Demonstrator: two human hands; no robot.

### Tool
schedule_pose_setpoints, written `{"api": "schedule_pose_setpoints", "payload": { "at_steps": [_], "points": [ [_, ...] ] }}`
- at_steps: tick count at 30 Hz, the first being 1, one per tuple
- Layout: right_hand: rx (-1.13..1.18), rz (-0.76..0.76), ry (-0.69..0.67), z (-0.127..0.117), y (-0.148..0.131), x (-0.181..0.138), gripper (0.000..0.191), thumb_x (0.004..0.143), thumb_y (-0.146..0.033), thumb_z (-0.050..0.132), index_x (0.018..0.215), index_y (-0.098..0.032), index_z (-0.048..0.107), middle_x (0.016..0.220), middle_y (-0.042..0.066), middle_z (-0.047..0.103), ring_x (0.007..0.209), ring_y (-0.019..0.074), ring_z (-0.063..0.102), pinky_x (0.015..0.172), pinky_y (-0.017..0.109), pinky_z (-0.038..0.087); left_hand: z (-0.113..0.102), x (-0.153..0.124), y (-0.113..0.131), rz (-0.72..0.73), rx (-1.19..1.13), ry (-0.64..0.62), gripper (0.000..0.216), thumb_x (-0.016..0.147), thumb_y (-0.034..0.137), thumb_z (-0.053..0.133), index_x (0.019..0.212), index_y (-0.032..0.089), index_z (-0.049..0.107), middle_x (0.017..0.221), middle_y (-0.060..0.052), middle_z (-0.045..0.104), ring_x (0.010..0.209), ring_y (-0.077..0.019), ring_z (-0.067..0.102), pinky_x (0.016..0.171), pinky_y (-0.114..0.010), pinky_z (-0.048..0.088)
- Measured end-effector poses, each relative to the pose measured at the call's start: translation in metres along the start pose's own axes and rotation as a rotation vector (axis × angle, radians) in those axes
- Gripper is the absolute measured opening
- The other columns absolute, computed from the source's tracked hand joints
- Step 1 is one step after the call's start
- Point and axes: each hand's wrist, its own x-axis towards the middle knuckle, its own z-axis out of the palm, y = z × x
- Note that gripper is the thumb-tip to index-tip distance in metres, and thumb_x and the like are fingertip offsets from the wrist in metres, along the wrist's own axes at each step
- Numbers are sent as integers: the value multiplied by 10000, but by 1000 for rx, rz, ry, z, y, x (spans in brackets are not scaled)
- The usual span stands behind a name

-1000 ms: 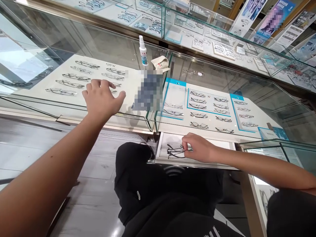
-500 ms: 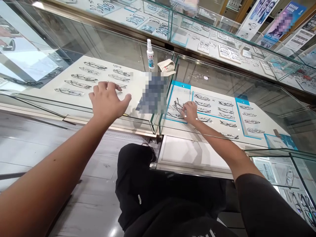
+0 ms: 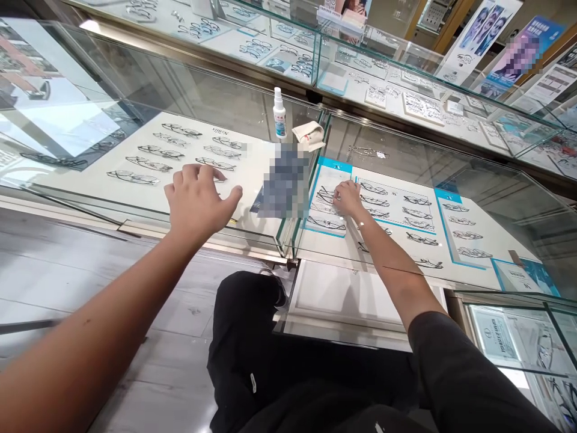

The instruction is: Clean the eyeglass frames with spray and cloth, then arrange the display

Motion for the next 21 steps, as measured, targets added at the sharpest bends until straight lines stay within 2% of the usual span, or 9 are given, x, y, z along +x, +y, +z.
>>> {"api": "schedule_pose_setpoints", "payload": {
  "at_steps": [10,15,18,21],
  "points": [
    [-4,-17,-11,16,5,24,71,814,-145,629,795,-204,665,1146,153,736,1287,358,495,1188,578,264,1,0,-2,5,-10,16,461,947,596,500,1232,255,622,1494,-205,572,1458,-435,487,1212,-638,398],
    [2,-21,-17,20,6,25,42,833,-209,657,797,-200,676,1144,151,739,1299,359,496,1215,587,249,0,0,-2,-5,-3,5,451,947,587,494,1229,257,615,1496,-194,571,1473,-427,483,1217,-637,400],
    [0,4,-27,19,7,26,138,894,-302,616,831,-202,688,1171,156,738,1311,373,491,1224,608,256,0,0,-2,-5,-2,3,459,946,589,497,1233,253,619,1492,-193,572,1469,-427,487,1213,-638,408],
    [-6,26,-36,17,9,28,233,954,-304,513,845,-201,692,1219,156,733,1340,382,492,1225,619,274,1,0,-3,3,11,20,461,950,571,499,1244,239,627,1483,-191,581,1454,-428,503,1207,-647,416]
  ]
}}
